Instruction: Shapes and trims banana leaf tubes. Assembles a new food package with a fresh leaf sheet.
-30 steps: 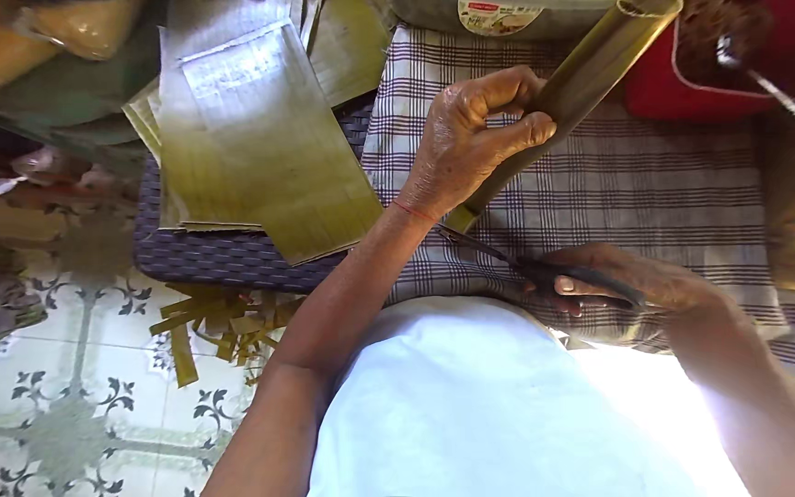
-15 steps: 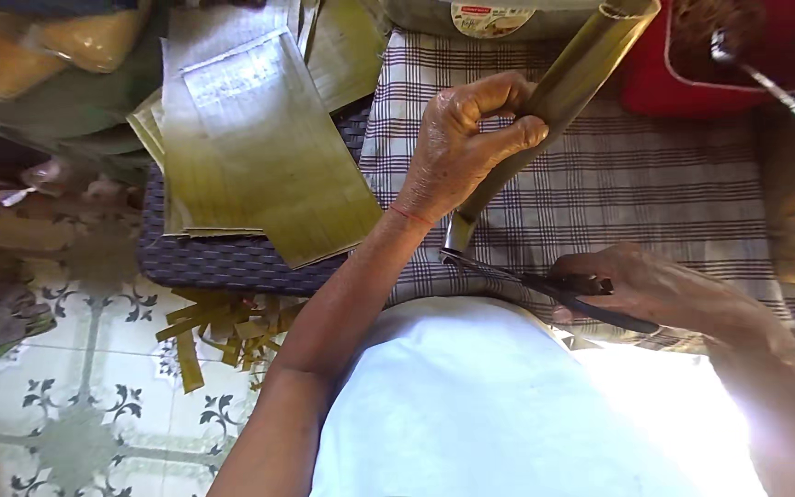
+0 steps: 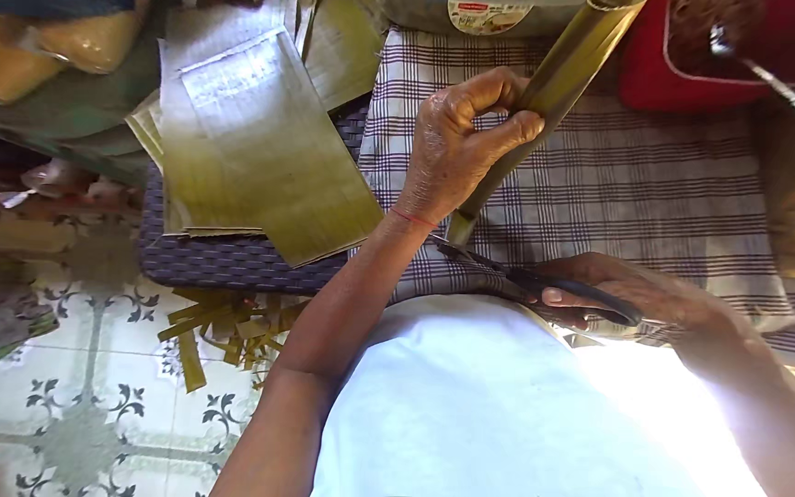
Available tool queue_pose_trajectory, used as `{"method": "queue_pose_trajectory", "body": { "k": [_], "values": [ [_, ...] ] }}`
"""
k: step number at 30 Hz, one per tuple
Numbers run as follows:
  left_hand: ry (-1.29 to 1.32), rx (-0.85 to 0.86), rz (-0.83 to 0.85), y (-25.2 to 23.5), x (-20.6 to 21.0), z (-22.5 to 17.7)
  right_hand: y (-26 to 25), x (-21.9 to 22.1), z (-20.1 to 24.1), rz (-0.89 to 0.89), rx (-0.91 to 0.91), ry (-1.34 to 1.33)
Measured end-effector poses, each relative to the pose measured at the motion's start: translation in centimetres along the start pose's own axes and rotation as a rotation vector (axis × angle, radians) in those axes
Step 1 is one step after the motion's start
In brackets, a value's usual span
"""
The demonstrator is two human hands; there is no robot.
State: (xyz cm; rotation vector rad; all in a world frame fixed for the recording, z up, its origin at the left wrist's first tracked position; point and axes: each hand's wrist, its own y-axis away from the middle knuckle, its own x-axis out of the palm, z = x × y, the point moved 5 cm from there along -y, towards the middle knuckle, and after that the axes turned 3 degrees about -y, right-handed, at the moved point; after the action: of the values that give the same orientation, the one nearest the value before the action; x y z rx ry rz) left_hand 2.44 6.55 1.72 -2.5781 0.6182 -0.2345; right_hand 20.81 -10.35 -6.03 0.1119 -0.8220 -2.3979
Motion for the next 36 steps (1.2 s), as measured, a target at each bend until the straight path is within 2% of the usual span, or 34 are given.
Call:
{"method": "queue_pose_trajectory", "body": {
  "k": [3,5,10,13,16,18,20,24,27,31,36],
  "values": [
    [-0.002,-0.006,0.011,0.0,0.0,-0.1,0.0,0.3,-0.1,-0.062,0.006,-0.07],
    [0.017,-0.009,0.014,0.1,0.0,-0.1,0.2,0.4,0.1,-0.103,-0.002,0.015],
    [0.04,-0.014,0.001,-0.2,0.0,-0.1,1.4,0.4,1.0,-0.175,-0.067,0.676],
    [0.044,-0.01,-0.004,-0.4,0.1,-0.1,3.8,0.2,3.1,-0.29,-0.112,0.87],
    [-0.073,-0.039,-0.018,-0.4,0.0,-0.4,7.8,-2.6,4.8,-0.505,-0.184,1.001],
    [-0.096,-0.076,-0.012,-0.2,0.0,-0.6,10.7,-4.2,6.9,-0.624,-0.244,1.033],
    [-0.113,-0.074,-0.008,-0.1,0.1,-0.7,12.5,-5.0,9.3,-0.668,-0.261,1.002],
    [-0.096,-0.046,-0.007,0.1,0.4,-0.5,12.9,-6.8,11.2,-0.741,-0.385,1.014],
    [-0.108,-0.021,-0.004,0.3,0.6,-0.6,11.6,-7.3,12.9,-0.725,-0.451,1.079],
    [-0.121,-0.002,-0.001,0.3,0.5,-0.7,9.9,-6.9,15.4,-0.689,-0.448,1.102],
    [-0.123,0.006,0.004,0.3,0.3,-0.7,9.3,-6.6,16.4,-0.672,-0.467,1.11]
  ]
}}
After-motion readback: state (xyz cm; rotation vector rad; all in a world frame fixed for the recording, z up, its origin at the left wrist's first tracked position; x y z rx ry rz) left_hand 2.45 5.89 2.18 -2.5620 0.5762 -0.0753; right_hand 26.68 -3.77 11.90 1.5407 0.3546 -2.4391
